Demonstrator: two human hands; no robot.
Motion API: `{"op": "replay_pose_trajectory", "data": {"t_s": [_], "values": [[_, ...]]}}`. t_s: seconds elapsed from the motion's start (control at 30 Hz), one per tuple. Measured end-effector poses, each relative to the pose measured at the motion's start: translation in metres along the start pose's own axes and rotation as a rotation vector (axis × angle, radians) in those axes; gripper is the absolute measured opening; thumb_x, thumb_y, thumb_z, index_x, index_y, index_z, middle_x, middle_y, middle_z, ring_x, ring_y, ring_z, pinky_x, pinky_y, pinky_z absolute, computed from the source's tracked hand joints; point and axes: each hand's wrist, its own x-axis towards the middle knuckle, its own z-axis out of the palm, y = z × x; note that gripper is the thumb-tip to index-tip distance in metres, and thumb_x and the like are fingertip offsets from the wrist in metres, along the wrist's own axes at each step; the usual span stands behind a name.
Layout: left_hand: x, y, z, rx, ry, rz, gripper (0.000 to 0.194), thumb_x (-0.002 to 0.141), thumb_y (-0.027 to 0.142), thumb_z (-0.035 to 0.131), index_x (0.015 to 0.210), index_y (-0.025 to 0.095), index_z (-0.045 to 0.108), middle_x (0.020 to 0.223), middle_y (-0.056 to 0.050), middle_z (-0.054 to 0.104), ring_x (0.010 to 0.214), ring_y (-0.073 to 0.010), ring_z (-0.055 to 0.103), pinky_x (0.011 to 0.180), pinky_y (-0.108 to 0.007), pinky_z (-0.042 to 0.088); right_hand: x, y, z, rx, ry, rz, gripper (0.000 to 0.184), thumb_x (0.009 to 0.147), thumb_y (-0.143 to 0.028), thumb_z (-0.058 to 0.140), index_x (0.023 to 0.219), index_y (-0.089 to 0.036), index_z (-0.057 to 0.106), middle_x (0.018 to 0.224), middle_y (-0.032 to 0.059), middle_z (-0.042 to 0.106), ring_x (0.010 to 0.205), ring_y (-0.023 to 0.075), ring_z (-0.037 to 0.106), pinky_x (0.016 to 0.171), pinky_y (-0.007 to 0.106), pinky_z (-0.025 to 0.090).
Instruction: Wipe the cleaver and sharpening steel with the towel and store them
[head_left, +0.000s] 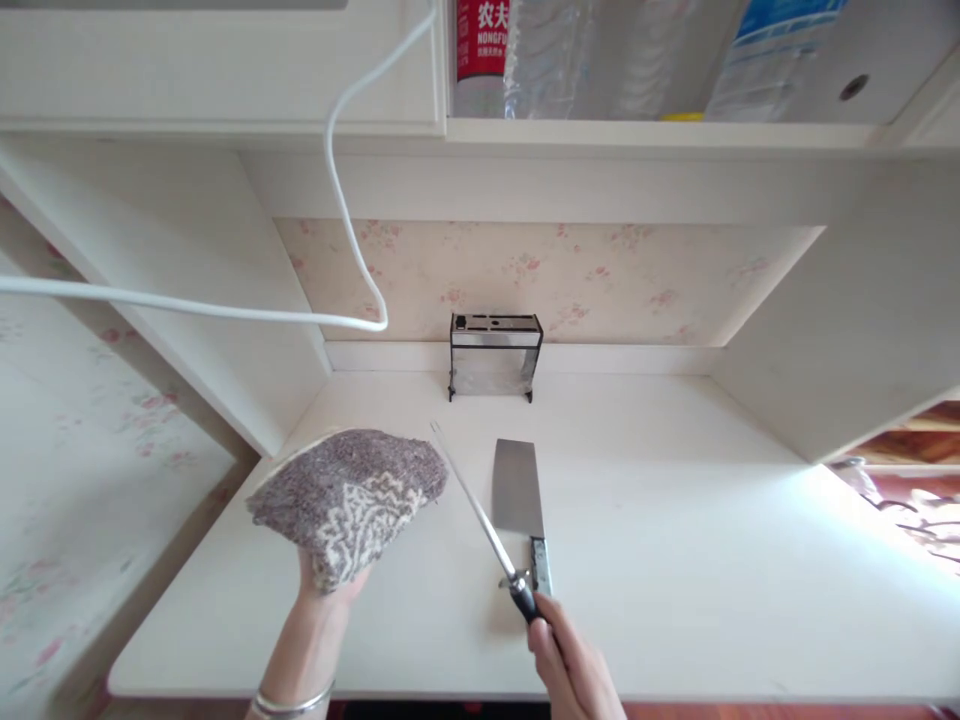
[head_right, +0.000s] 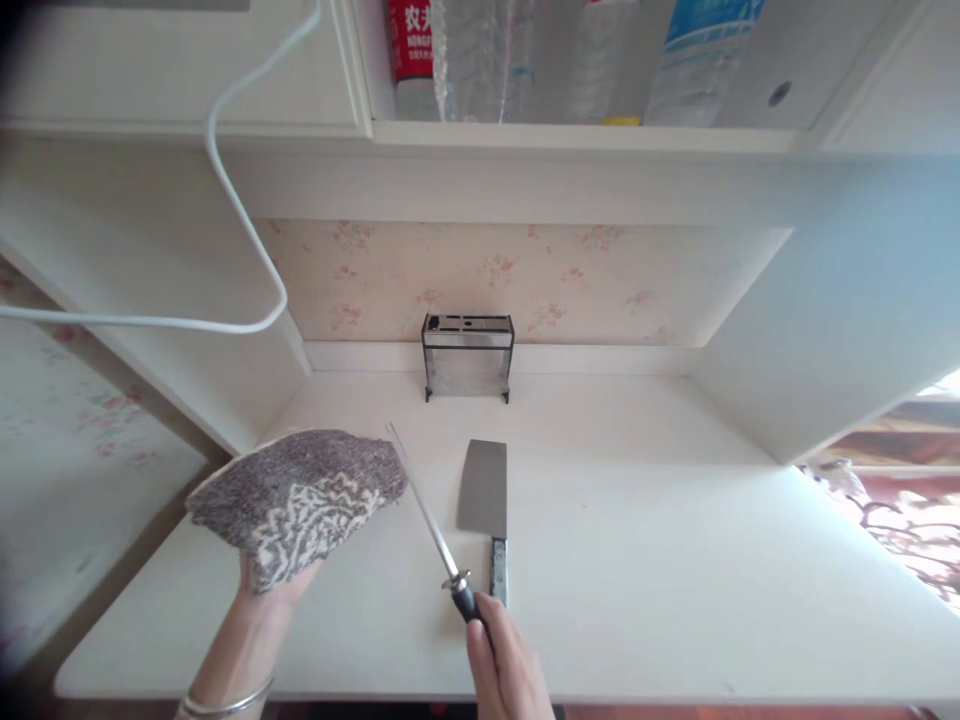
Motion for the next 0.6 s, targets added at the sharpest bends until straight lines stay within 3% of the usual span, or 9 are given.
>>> {"op": "replay_pose_trajectory", "data": {"t_s": [0.13, 0.23, 0.37, 0.5, 0.6], "values": [[-0.025, -0.027, 0.004, 0.034, 0.056, -0.18, 0.024, 0.083, 0.037, 0.053, 0.09, 0.021, 0.07, 0.09, -0.006, 0.073, 0.102, -0.0295, 0.065, 0.095, -0.053, 0.047, 0.017, -0.032, 0.031, 0.106, -0.075, -0.213, 0.036, 0.093, -0.048, 0.045, 0.113, -0.023, 0.061, 0.106, 0.0084, 0.067, 0.097, 0.0202, 0.064, 0.083, 0.025, 0.051], [-0.036, -0.043, 0.004, 0.084, 0.036, -0.265, 0.016, 0.075, 0.032, 0.066, 0.076, 0.017, 0.07, 0.073, -0.004, 0.071, 0.078, -0.023, 0.068, 0.088, -0.043, 0.053, 0.021, -0.048, 0.05, 0.147, -0.18, -0.205, 0.033, 0.095, -0.043, 0.042, 0.115, -0.022, 0.058, 0.102, 0.0074, 0.066, 0.092, 0.0185, 0.064, 0.083, 0.025, 0.049], [-0.037, -0.054, -0.002, 0.21, -0.023, -0.191, 0.023, 0.07, 0.035, 0.073, 0.081, 0.016, 0.071, 0.077, -0.004, 0.071, 0.074, -0.0207, 0.067, 0.08, -0.035, 0.056, 0.019, -0.055, 0.062, 0.137, -0.232, -0.116, 0.036, 0.095, -0.044, 0.04, 0.119, -0.022, 0.054, 0.11, 0.0099, 0.065, 0.099, 0.0223, 0.063, 0.088, 0.03, 0.046], [-0.033, -0.056, -0.005, 0.415, -0.046, -0.032, 0.011, 0.069, 0.024, 0.074, 0.076, 0.017, 0.069, 0.075, -0.004, 0.07, 0.079, -0.0219, 0.067, 0.078, -0.032, 0.055, 0.013, -0.05, 0.068, 0.118, -0.28, -0.096, 0.039, 0.095, -0.045, 0.036, 0.123, -0.022, 0.051, 0.113, 0.0119, 0.065, 0.105, 0.0263, 0.061, 0.088, 0.032, 0.044], [-0.035, -0.054, 0.004, 0.402, -0.031, -0.064, 0.012, 0.062, 0.017, 0.076, 0.071, 0.018, 0.069, 0.066, -0.002, 0.068, 0.078, -0.0239, 0.067, 0.076, -0.033, 0.055, 0.008, -0.044, 0.07, 0.133, -0.301, -0.025, 0.045, 0.093, -0.049, 0.041, 0.126, -0.021, 0.049, 0.104, 0.0115, 0.067, 0.098, 0.0266, 0.063, 0.084, 0.031, 0.044]]}}
